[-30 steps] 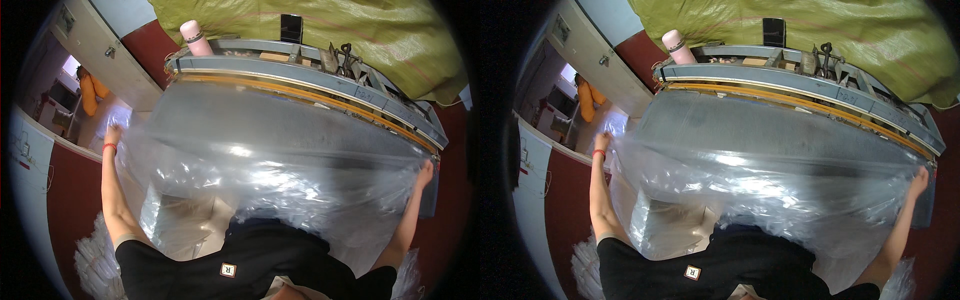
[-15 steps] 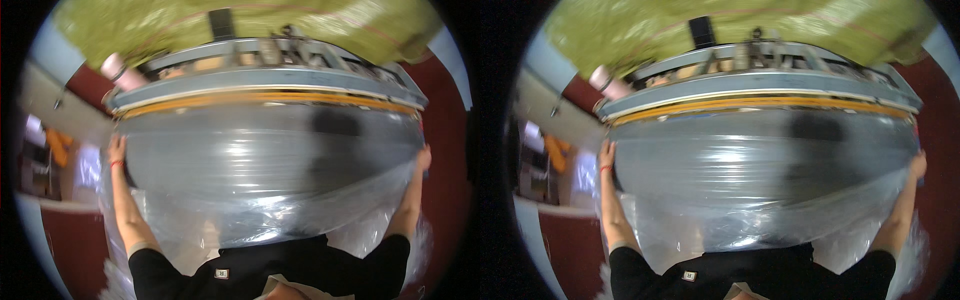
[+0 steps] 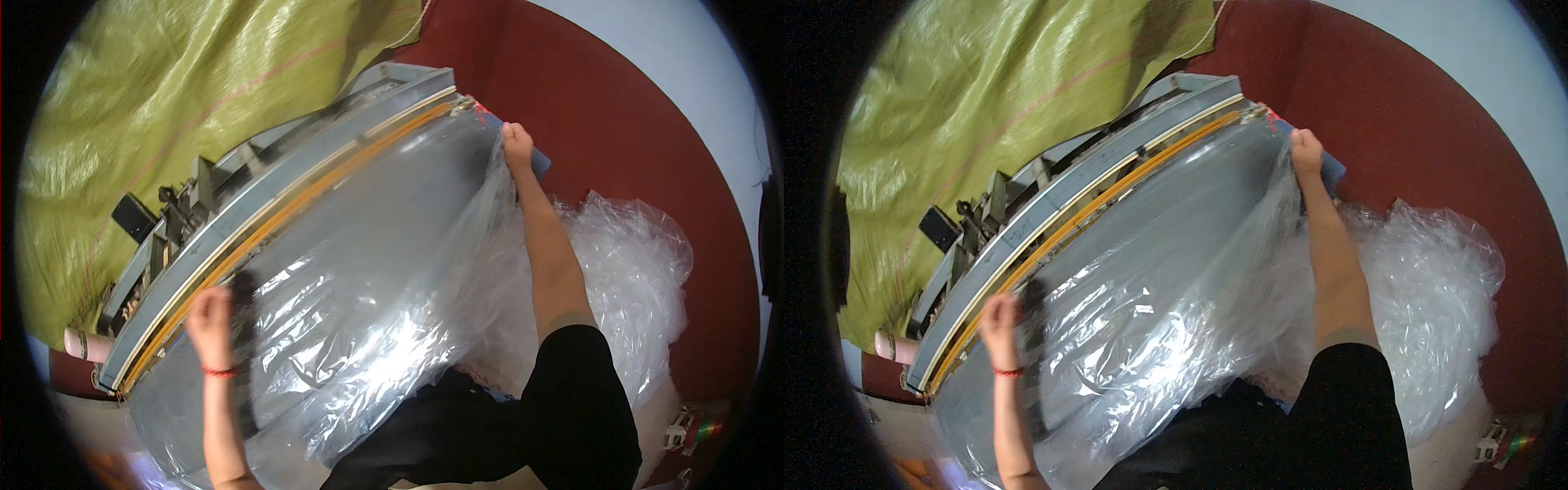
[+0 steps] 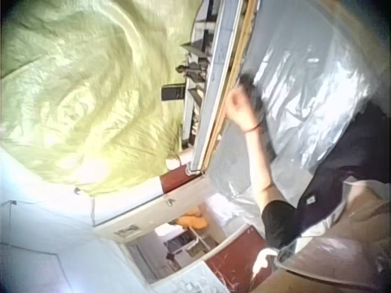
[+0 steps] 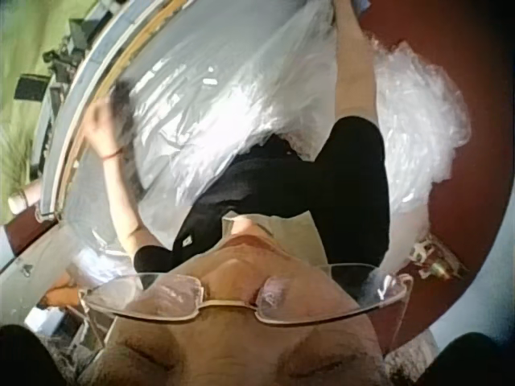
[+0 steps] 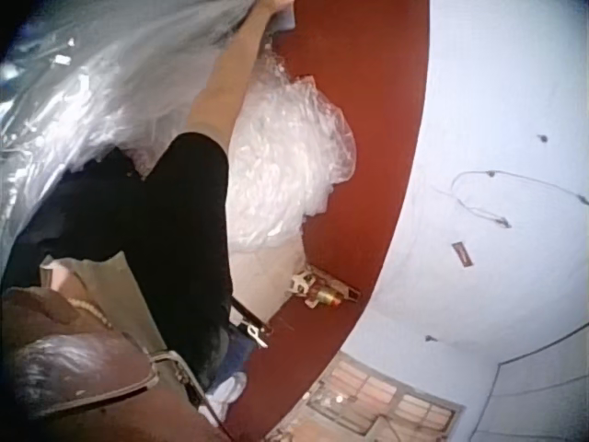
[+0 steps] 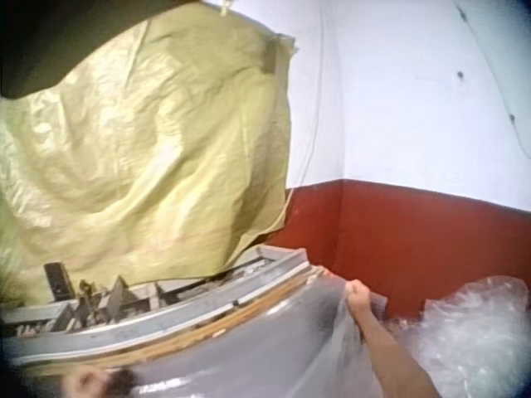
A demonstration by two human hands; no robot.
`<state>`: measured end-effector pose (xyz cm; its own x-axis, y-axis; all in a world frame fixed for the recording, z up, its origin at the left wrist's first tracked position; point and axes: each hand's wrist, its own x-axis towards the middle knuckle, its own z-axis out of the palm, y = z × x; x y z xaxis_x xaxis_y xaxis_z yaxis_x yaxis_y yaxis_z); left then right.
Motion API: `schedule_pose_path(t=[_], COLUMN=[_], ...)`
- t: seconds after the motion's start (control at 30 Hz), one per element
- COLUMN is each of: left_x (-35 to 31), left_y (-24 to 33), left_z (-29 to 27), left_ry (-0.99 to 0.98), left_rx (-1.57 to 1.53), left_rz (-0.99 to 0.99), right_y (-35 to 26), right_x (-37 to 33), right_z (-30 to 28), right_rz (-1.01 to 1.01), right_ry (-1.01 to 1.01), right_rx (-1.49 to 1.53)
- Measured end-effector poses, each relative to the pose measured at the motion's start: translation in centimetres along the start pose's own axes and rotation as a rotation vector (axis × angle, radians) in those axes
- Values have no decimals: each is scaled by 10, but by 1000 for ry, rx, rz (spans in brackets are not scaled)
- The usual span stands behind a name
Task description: The recorder is aligning and smoothing large plastic sheets on a specialized heating and sealing machine, likely to prepare them for packaging or further production.
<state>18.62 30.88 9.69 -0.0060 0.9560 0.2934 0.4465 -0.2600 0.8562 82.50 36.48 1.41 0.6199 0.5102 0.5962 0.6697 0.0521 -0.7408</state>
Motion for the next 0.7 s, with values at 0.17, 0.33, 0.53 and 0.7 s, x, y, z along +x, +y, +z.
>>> schedule_pose_path(t=[0.17,0.33,0.53,0.7], left_x=[-11,-42,-85,-126], left_y=[118,172,175,110], left_z=[207,322,223,23], left_ry=[-921,-989,-1481,-1313], left_rx=[-594,-844,-777,-580], left_rz=[-112,-396,-193,-235], right_y=[-10,-26,-26,-16], right_x=[-6,-7,-11,-6], right_z=[-4,-6,-2,2], right_rz=[-46,-8,-10,-112], right_ry=[20,9,-19,-65], right_rx=[10,-29,99,64])
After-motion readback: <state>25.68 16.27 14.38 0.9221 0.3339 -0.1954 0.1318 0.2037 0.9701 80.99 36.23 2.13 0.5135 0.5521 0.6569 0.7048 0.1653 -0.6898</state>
